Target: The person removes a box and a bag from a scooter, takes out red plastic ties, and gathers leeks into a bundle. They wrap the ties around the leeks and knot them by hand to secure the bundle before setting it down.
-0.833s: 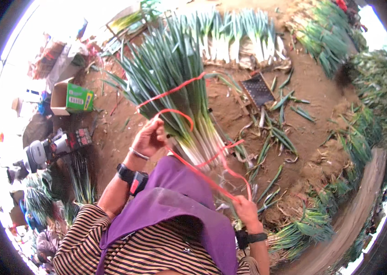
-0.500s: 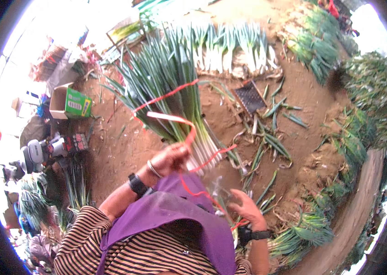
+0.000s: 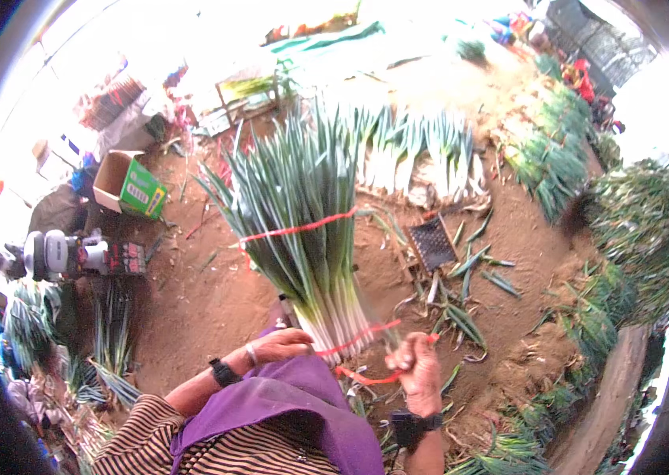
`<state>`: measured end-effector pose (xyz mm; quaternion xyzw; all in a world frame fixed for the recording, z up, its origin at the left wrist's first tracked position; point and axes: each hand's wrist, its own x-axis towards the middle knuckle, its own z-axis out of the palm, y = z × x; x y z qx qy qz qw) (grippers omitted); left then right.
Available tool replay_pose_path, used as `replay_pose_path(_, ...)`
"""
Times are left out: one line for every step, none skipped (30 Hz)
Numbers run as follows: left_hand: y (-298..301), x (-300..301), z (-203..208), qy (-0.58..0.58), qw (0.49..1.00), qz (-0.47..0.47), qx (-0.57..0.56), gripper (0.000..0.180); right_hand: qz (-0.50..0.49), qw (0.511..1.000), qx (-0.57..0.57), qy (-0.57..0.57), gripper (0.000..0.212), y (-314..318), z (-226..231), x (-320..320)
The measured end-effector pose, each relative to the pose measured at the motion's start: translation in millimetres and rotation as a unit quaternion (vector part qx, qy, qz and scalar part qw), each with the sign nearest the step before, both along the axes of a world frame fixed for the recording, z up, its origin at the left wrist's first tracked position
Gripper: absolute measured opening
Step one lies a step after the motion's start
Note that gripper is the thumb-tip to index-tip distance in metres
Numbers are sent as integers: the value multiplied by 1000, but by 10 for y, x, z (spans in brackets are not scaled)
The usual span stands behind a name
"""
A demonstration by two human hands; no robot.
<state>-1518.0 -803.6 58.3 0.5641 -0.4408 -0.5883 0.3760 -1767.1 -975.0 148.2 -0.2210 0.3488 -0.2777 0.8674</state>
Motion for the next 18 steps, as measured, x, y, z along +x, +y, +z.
replay_pose_path(104, 135, -175, 22, 999, 45, 22, 36, -31, 998, -20, 40, 26, -124, 46, -35)
replay_pose_path(191, 286, -346, 47, 994, 90, 47, 35, -61, 994, -39, 83, 29, -255, 119, -76)
replay_pose_path(278, 479, -532, 117, 983, 129, 59, 33, -85, 985, -69, 132, 29, -405, 201, -147)
replay_pose_path(363, 621, -667, 188, 965, 169, 74, 31, -105, 972, -98, 184, 30, -559, 297, -247)
replay_pose_path(388, 768, -673, 193, 959, 196, 71, 29, -132, 953, -131, 238, 29, -710, 408, -388)
replay_pose_path(420, 952, -658, 196, 952, 225, 73, 28, -155, 930, -162, 291, 28, -853, 543, -514)
replay_pose_path(470, 1114, -786, 185, 945, 252, 95, 29, -207, 899, -193, 335, 27, -1001, 720, -569)
replay_pose_path(511, 1251, -954, 174, 938, 277, 116, 29, -256, 861, -227, 377, 27, -1136, 923, -537)
replay_pose_path(542, 1369, -1053, 178, 927, 298, 142, 29, -251, 846, -256, 395, 26, -1224, 1142, -430)
replay_pose_path(584, 1490, -1117, 180, 916, 317, 168, 28, -246, 831, -285, 410, 25, -1267, 1325, -281)
replay_pose_path(604, 1595, -1124, 190, 909, 322, 184, 28, -240, 811, -316, 430, 25, -1271, 1450, -61)
replay_pose_path(612, 1689, -1123, 191, 902, 334, 198, 27, -234, 790, -348, 448, 24, -1266, 1520, 157)
replay_pose_path(622, 1743, -1104, 193, 894, 345, 210, 27, -210, 791, -346, 459, 24, -1260, 1568, 293)
replay_pose_path(613, 1806, -1112, 202, 887, 350, 222, 27, -196, 790, -344, 469, 24, -1249, 1529, 426)
replay_pose_path(601, 1862, -1119, 207, 884, 355, 223, 26, -169, 789, -339, 484, 23, -1227, 1443, 544)
replay_pose_path(601, 1908, -1141, 210, 882, 359, 221, 26, -145, 787, -336, 497, 23, -1205, 1352, 658)
replay_pose_path(628, 1922, -1199, 219, 874, 373, 221, 26, -100, 770, -349, 525, 24, -1193, 1252, 710)
replay_pose_path(670, 1943, -1231, 225, 870, 377, 224, 26, -54, 750, -363, 550, 24, -1181, 1139, 772)
